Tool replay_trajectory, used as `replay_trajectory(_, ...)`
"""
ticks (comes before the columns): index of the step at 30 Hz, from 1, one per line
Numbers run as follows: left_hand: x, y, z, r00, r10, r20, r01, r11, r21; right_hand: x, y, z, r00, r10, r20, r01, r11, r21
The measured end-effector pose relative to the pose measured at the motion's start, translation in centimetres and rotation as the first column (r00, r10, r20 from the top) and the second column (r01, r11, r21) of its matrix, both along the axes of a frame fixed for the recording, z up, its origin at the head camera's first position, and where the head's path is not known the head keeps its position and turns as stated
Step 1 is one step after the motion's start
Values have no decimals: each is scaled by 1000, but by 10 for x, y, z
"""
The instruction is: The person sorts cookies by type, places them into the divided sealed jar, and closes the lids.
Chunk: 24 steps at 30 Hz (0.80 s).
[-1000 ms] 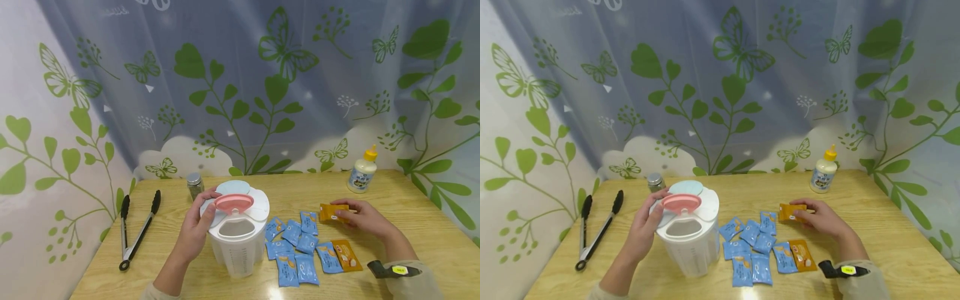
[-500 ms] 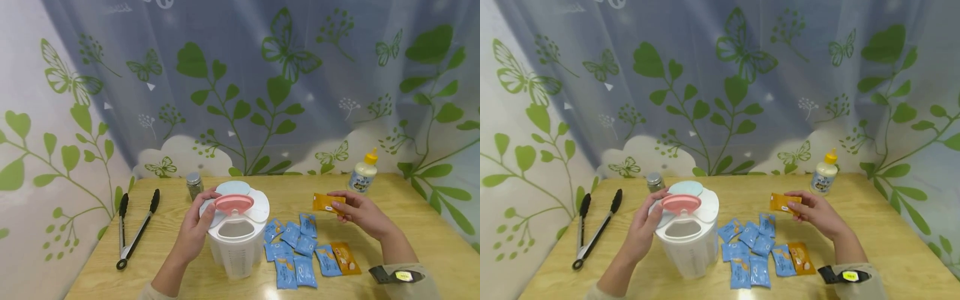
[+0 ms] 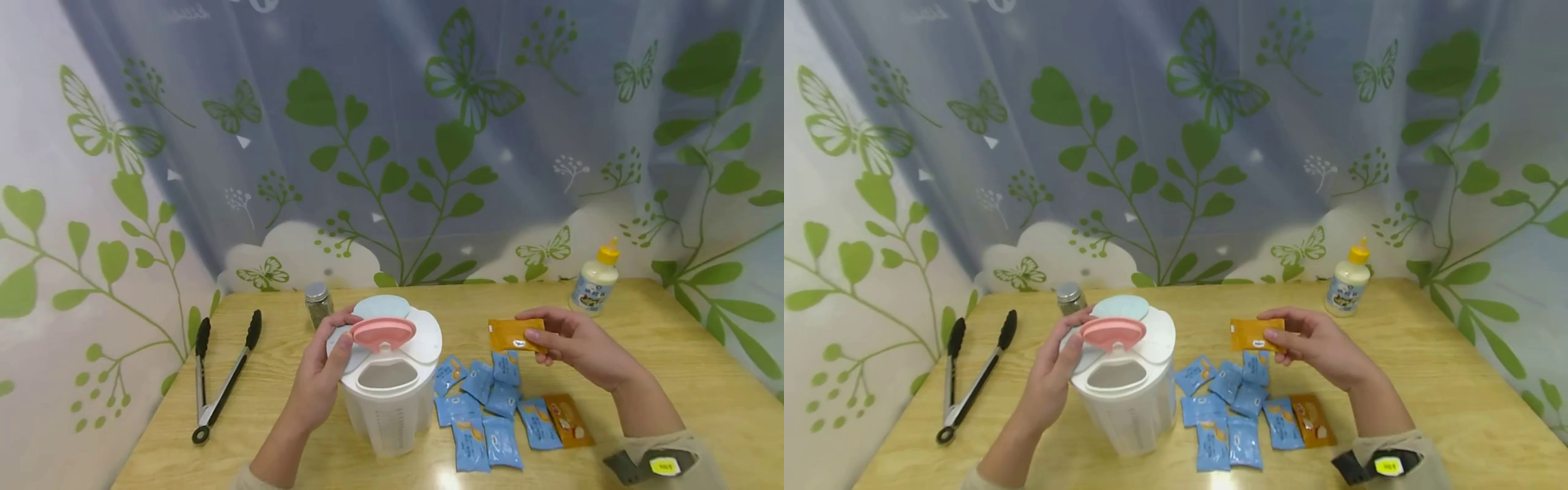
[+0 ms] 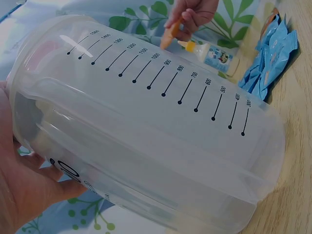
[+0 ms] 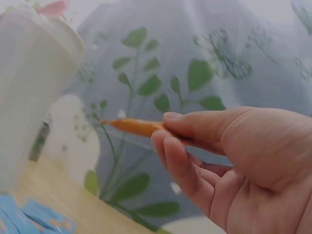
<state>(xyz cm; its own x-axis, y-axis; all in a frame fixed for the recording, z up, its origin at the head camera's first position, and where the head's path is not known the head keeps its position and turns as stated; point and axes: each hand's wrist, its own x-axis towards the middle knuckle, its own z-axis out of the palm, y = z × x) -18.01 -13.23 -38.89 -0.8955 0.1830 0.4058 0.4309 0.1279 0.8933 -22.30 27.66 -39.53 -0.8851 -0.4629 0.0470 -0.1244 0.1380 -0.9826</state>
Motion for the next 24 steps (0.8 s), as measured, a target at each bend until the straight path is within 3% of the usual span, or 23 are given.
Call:
replay_trajectory(9, 1, -1, 3, 999, -28, -22, 28, 999, 16, 18, -33, 25, 991, 133, -6, -133, 983, -123)
replay_trajectory(15, 2, -1, 1, 1000, -13, -19, 13, 1000, 17, 25, -52, 37, 989, 150, -10, -150, 977, -153)
replay_trajectory(24, 0, -1, 2, 999, -31, -32, 31, 999, 21, 32, -82, 53, 972, 217, -85, -230, 953, -195)
